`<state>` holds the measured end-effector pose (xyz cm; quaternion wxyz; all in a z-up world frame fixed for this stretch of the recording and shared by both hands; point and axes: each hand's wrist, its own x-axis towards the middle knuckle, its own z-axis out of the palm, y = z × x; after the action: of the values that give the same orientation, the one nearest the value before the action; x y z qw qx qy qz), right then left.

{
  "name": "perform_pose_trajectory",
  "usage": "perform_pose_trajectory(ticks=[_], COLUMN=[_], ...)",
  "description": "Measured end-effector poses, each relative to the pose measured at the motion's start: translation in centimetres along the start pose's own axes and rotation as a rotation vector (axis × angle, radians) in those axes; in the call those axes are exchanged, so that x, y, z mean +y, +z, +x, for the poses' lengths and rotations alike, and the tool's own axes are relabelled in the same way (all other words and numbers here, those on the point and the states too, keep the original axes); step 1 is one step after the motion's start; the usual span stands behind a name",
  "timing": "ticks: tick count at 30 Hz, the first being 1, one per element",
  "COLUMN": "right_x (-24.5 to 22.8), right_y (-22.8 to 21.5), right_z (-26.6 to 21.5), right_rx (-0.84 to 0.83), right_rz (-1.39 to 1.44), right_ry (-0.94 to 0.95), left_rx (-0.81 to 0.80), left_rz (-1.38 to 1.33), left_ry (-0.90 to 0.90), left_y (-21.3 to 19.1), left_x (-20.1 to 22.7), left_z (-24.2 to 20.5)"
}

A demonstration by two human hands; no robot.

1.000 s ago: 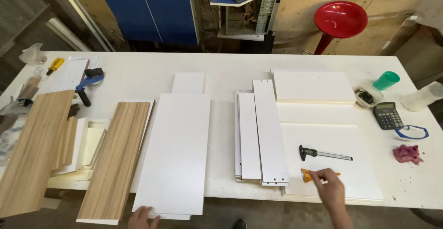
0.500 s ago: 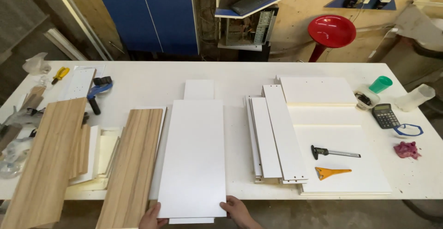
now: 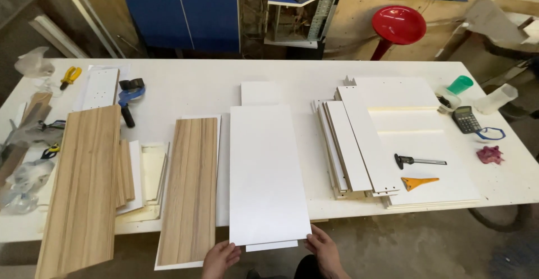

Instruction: The person is organizing and marking various wooden and laminate boards on a workbench in a workshop using a pencil.

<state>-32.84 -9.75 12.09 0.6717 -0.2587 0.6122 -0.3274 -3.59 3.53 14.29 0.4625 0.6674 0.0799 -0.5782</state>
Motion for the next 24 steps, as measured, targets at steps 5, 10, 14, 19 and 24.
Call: perform_pose_trajectory(ticks=[5,10,14,19,24], right_x=[-0.8,0.3,0.8,0.2,0.9], right_y=[1.4,1.2,1.1,1.1,0.5], right_z=[-1.7,-1.8,-1.1,-1.6,-0.4], right_rx=[0.122,0.185,0.198,0.194,0.186], right_rz=[0.078,0.145,0.124,0.088,0.061], right_ry=[0.046,0.015,-0.004,-0.001,0.022], left_rx=[-0.046,-0.040,-0.080,-0.185,-0.071], left_rz=[0.029,0.262,0.990,1.153,1.451], left_ry=[-0.025,0.009,0.201,0.403,0.490], left_y=[-0.4,-1.2,-1.7,-2.1,-2.0], left_x=[0.0,-1.1,-0.5,-1.7,-3.6], left_z=[1.5,4.1,4.7,7.4,9.8])
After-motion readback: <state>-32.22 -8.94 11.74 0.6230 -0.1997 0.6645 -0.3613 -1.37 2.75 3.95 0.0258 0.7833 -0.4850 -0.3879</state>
